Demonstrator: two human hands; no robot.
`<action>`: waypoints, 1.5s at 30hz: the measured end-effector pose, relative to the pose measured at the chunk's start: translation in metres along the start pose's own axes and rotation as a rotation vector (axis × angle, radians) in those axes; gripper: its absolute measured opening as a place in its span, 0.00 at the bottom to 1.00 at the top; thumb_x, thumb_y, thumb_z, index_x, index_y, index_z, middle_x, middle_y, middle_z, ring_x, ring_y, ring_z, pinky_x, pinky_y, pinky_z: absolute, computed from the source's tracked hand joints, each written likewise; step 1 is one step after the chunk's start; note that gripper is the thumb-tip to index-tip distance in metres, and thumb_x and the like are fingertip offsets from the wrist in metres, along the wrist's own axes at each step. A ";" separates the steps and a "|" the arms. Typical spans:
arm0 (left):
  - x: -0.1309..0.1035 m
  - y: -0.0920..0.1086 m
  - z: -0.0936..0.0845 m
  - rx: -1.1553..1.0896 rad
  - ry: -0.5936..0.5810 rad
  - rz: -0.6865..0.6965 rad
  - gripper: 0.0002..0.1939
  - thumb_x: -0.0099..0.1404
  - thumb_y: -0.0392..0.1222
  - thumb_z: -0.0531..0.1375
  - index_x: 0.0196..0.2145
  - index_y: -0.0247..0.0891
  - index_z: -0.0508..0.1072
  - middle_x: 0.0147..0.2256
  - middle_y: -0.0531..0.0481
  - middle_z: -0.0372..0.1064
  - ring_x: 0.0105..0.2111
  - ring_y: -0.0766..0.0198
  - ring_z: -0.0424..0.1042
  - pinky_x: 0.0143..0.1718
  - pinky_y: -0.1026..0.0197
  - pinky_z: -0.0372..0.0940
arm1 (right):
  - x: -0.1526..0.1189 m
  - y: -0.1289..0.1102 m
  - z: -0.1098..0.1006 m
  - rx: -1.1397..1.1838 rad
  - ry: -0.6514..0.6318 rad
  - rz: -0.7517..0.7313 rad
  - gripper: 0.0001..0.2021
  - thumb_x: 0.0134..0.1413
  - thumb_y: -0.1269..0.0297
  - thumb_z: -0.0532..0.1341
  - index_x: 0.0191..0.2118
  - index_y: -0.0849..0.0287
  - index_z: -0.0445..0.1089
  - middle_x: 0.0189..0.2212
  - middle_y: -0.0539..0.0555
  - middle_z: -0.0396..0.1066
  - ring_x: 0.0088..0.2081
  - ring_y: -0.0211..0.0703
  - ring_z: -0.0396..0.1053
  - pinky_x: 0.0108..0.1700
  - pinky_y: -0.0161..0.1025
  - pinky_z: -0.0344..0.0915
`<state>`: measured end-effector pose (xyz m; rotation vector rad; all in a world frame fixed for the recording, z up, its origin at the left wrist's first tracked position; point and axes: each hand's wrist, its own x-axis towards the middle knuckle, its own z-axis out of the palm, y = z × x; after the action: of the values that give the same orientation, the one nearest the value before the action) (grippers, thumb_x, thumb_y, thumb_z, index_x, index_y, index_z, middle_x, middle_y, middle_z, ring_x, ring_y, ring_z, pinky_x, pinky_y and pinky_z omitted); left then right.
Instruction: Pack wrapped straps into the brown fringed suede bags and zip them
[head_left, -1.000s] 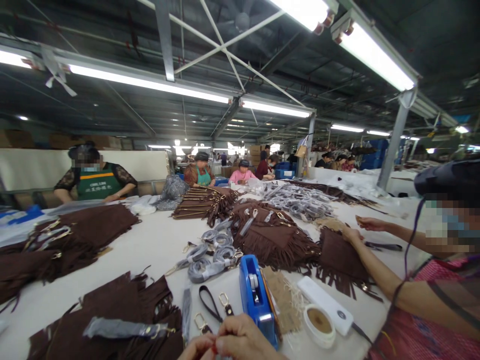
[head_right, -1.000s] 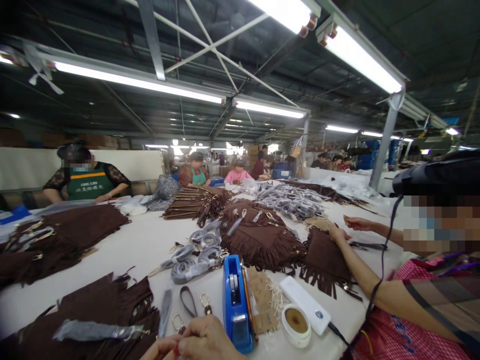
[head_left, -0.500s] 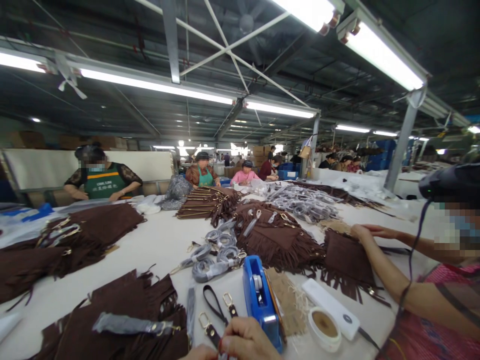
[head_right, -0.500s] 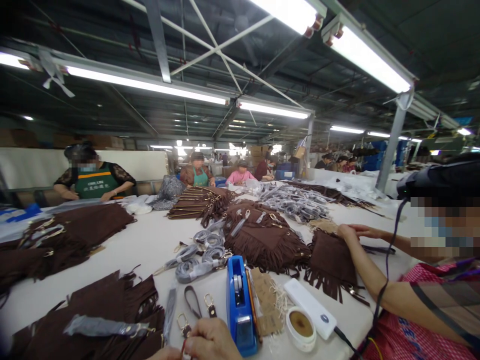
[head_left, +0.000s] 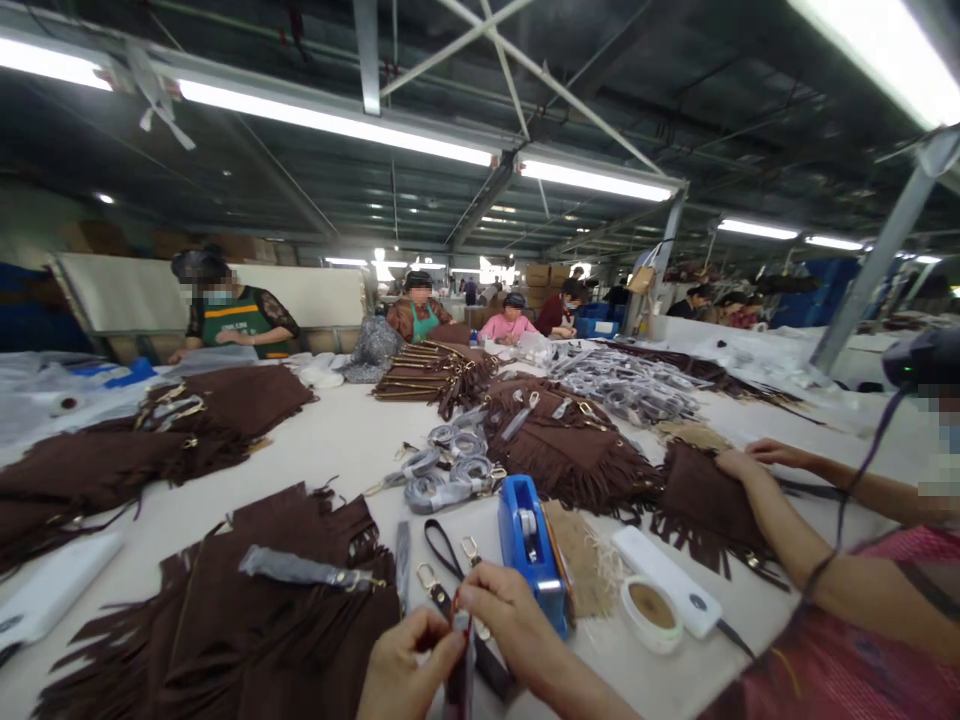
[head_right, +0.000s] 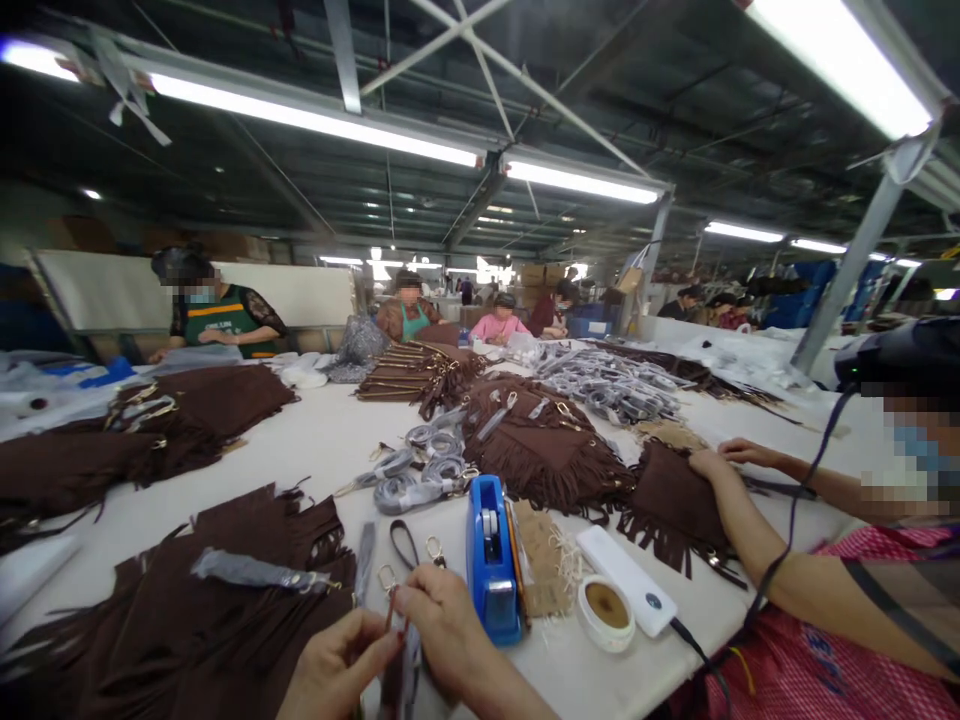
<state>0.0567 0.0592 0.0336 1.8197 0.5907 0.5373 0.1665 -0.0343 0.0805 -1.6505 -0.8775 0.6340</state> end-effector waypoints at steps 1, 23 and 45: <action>-0.002 0.002 -0.002 0.083 0.001 0.075 0.13 0.54 0.50 0.59 0.22 0.37 0.70 0.21 0.55 0.68 0.24 0.67 0.66 0.27 0.68 0.60 | 0.000 -0.001 -0.001 0.016 0.001 -0.009 0.09 0.43 0.62 0.53 0.22 0.61 0.65 0.20 0.48 0.61 0.27 0.38 0.59 0.31 0.35 0.54; -0.016 -0.018 -0.012 0.656 0.147 1.025 0.14 0.63 0.31 0.49 0.46 0.33 0.67 0.39 0.41 0.71 0.41 0.64 0.70 0.41 0.66 0.67 | -0.003 -0.012 0.001 -0.005 -0.067 -0.039 0.09 0.44 0.64 0.53 0.21 0.61 0.64 0.20 0.48 0.61 0.27 0.37 0.59 0.30 0.34 0.55; -0.017 -0.011 0.029 -0.395 0.323 -0.161 0.19 0.47 0.53 0.63 0.32 0.38 0.67 0.22 0.57 0.66 0.22 0.68 0.65 0.24 0.68 0.60 | -0.004 -0.015 0.001 0.147 -0.035 0.050 0.09 0.43 0.61 0.54 0.21 0.60 0.62 0.16 0.44 0.53 0.21 0.33 0.49 0.25 0.33 0.48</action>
<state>0.0604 0.0306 0.0131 1.3102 0.7810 0.7850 0.1601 -0.0349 0.0946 -1.5363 -0.7976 0.7461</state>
